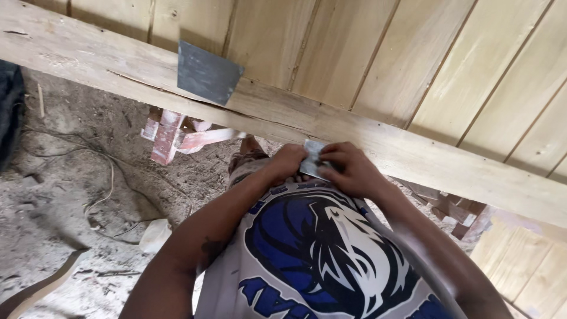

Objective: The person uses small metal scraper plates and sandpaper to smooth the edges and joint surfaces of a wooden door assembly.

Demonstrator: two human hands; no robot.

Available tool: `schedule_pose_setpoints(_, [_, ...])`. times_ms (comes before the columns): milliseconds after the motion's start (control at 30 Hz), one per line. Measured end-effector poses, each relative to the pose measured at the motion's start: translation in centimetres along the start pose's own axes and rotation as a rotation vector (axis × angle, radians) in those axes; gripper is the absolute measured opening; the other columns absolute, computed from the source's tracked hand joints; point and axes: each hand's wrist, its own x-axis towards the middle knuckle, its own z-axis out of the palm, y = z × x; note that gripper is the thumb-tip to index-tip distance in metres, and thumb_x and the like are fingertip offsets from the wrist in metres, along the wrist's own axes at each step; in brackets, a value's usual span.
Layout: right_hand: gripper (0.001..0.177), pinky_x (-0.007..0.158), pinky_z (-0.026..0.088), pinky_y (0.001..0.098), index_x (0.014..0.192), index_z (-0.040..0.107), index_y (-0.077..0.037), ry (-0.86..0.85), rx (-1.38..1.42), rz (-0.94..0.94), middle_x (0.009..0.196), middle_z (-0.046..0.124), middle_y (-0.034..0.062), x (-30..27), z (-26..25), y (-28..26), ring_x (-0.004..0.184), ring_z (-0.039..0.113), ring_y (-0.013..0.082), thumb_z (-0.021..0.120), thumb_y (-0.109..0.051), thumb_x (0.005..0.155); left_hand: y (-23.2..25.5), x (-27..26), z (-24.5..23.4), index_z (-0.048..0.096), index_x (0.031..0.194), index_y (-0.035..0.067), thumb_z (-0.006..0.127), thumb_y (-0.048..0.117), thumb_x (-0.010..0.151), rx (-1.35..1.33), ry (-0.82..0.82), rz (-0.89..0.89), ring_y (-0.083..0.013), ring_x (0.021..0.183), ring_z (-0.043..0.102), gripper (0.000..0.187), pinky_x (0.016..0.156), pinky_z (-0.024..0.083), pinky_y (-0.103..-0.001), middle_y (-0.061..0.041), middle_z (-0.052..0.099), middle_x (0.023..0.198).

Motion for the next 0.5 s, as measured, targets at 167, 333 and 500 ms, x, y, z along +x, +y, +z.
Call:
schedule_pose_setpoints(167, [0.041, 0.070, 0.052, 0.0399, 0.113, 0.075, -0.003, 0.131, 0.185, 0.573, 0.093, 0.068, 0.0142, 0.6, 0.4, 3.5, 0.078, 0.063, 0.0233, 0.066, -0.040, 0.098, 1.6, -0.4, 0.8, 0.068, 0.081, -0.005, 0.053, 0.024, 0.099, 0.075, 0.157, -0.203, -0.0200, 0.042, 0.057, 0.037, 0.037, 0.042, -0.035, -0.012, 0.064, 0.059])
schedule_pose_setpoints(333, [0.041, 0.050, 0.043, 0.0316, 0.082, 0.076, 0.005, 0.084, 0.438, 0.621, 0.053, 0.059, 0.0056, 1.3, 2.2, 3.9, 0.050, 0.048, 0.0112, 0.069, -0.032, 0.098, 2.6, 0.3, 0.1, 0.070, 0.075, -0.003, 0.058, 0.029, 0.100, 0.261, 0.245, -0.041, -0.0135, 0.047, 0.056, 0.042, 0.044, 0.045, -0.032, -0.007, 0.065, 0.060])
schedule_pose_setpoints(500, [0.036, 0.046, 0.038, 0.0320, 0.081, 0.078, 0.003, 0.130, 0.695, 0.723, 0.053, 0.058, 0.0041, 1.0, 3.0, 3.4, 0.045, 0.045, 0.0117, 0.066, -0.028, 0.097, 3.3, 0.6, -0.8, 0.071, 0.076, 0.000, 0.057, 0.028, 0.098, 0.177, 0.163, -0.184, -0.0164, 0.046, 0.051, 0.039, 0.044, 0.040, -0.035, -0.006, 0.061, 0.059])
